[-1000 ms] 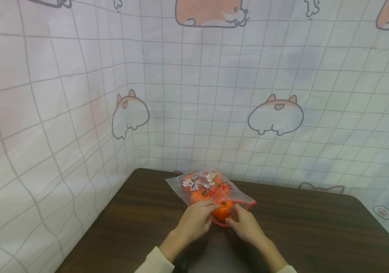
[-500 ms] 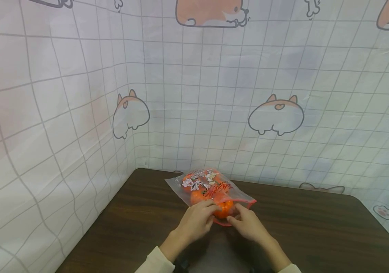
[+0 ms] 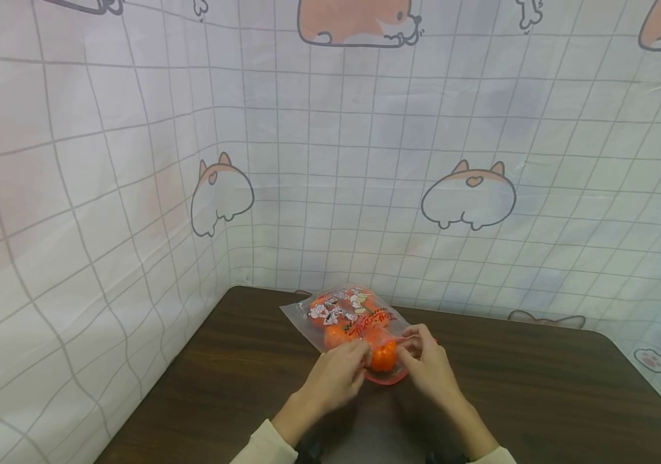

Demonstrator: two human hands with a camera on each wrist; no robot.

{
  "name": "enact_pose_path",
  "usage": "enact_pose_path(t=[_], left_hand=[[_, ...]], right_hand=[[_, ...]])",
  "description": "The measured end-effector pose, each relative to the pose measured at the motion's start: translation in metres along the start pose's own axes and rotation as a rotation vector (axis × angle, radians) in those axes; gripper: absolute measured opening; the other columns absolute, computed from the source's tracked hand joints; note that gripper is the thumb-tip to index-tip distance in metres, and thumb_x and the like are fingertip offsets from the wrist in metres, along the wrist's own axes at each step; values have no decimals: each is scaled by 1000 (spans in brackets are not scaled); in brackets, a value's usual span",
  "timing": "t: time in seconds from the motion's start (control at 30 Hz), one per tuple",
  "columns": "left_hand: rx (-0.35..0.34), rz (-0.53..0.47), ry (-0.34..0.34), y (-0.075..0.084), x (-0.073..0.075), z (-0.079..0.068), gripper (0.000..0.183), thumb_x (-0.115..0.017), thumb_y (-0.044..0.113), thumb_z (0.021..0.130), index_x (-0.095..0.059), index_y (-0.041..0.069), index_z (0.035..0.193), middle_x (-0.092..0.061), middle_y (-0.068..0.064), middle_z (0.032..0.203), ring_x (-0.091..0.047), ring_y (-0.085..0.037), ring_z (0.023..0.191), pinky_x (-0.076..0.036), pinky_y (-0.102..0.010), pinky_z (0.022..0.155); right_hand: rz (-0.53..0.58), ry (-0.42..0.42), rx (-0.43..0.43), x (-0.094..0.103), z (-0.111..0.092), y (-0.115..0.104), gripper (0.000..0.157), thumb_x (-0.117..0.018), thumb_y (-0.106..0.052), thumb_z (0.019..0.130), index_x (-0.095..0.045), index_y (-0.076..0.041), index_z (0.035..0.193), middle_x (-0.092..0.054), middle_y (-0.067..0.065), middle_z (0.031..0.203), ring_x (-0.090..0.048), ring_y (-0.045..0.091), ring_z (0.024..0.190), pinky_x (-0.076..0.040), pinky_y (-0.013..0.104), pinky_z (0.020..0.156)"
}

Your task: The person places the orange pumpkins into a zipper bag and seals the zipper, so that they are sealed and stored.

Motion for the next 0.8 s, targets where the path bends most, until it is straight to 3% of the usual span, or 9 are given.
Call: enact_pose_path(t=[0.17, 0.4, 0.5, 0.67, 0.8], left_hand=[[1, -11, -24, 3, 1, 0, 30, -78, 12, 85, -59, 18, 107, -64, 7, 93, -61, -7, 80, -51, -22, 66], [-14, -54, -50, 6, -1, 0, 41, -77, 16, 87, -60, 18, 124, -70, 4, 110, -64, -7, 87, -55, -21, 74], [-28, -51, -62, 7, -1, 0, 44, -78, 23, 87, -60, 19, 127, -70, 5, 114, -64, -6, 91, -55, -22, 78], [-60, -11, -86, 9, -1, 0, 52, -81, 37, 85, -59, 23, 130, -68, 7, 118, -67, -9, 104, -57, -27, 86], [-74, 13, -89, 9, -1, -1, 54, -84, 39, 82, -61, 25, 129, -67, 9, 114, -66, -8, 101, -56, -25, 81]], right_hand=[[-33, 15, 33, 1, 2, 1, 26, -68, -6, 93, -66, -8, 118, -77, 10, 104, -72, 22, 88, -54, 24, 70], [-33, 41, -3, 8, 4, 6, 25, -66, -7, 94, -67, -9, 120, -77, 13, 106, -72, 28, 84, -50, 26, 62], [-35, 51, -24, 12, 4, 8, 27, -64, -7, 95, -66, -10, 122, -77, 15, 101, -71, 23, 79, -49, 26, 59], [-38, 49, -47, 17, 7, 12, 32, -62, -8, 96, -64, -10, 128, -77, 18, 99, -72, 27, 84, -48, 26, 57], [-33, 43, -56, 21, 9, 14, 36, -62, -9, 97, -62, -9, 133, -76, 19, 105, -73, 32, 90, -49, 26, 57]])
Point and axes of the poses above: each hand's wrist, its own z-axis towards the middle knuckle, its own x-axis out of the back of the hand, y = z × x, the point moved 2 cm from there along z, towards the middle knuckle
